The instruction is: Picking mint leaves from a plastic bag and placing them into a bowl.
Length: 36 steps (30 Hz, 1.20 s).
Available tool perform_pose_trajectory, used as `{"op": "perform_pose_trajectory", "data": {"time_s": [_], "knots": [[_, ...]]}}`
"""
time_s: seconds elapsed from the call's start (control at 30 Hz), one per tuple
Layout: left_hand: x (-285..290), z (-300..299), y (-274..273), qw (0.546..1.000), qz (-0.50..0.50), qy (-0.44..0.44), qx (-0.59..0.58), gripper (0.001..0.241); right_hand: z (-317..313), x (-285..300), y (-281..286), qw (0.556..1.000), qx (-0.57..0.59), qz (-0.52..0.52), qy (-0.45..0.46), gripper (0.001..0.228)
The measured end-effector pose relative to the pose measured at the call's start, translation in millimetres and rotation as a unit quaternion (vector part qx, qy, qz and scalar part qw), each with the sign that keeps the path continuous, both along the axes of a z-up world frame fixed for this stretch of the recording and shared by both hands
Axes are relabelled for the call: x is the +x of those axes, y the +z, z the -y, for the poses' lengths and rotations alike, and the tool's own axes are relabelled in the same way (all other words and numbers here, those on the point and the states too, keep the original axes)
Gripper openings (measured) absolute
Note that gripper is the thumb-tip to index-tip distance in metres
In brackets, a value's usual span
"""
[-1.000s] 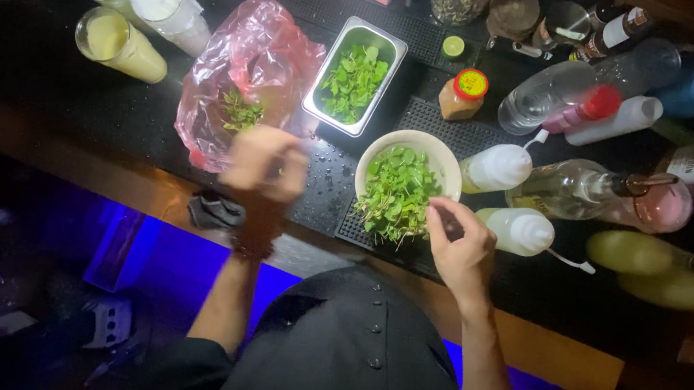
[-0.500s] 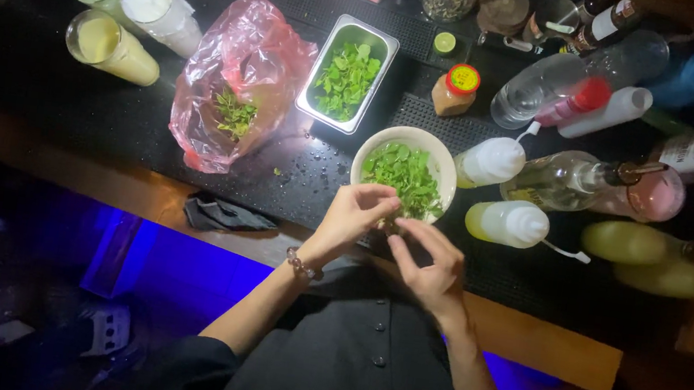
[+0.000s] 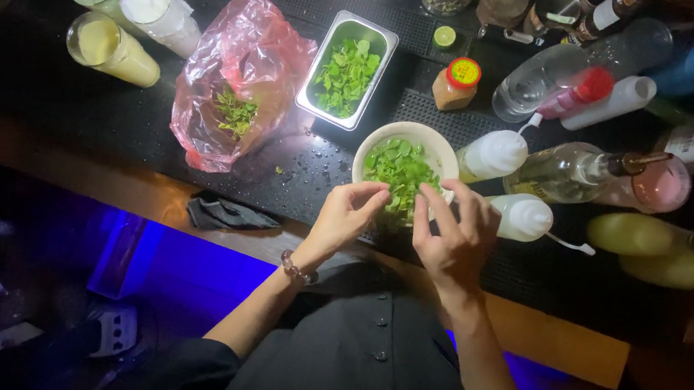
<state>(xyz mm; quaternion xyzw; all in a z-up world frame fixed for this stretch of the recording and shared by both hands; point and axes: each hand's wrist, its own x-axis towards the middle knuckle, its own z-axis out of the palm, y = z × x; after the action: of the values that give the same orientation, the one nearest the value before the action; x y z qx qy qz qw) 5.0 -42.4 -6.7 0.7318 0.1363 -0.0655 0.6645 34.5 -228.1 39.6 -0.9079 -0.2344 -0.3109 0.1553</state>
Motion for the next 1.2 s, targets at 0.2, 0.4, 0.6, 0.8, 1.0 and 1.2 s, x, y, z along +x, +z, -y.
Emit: {"op": "perform_pose_trajectory", "data": {"time_s": [0.2,0.4,0.6,0.8,1.0,1.2], "knots": [[2,0,10,0.997,0.037,-0.058,0.018,0.025,-6,7,6,0.990,-0.127,-0.053,0.041,0.017],[3,-2,13,0.998,0.029,-0.013,-0.059,0.033,-3,6,12,0.993,-0.090,-0.060,0.036,0.012],[5,5,32,0.996,0.083,0.000,-0.023,0.034,-4,1,19,0.995,-0.055,-0.088,-0.005,0.013],[3,5,31,0.995,0.096,0.016,-0.017,0.036,-6,5,18,0.991,-0.036,-0.108,0.067,0.006],[1,6,43,0.989,0.139,0.042,-0.006,0.038,-3,8,10,0.990,-0.052,-0.106,0.080,0.005],[-6,15,48,0.983,0.156,0.081,0.049,0.025,-24,8,10,0.992,0.015,-0.123,0.013,0.010]]}}
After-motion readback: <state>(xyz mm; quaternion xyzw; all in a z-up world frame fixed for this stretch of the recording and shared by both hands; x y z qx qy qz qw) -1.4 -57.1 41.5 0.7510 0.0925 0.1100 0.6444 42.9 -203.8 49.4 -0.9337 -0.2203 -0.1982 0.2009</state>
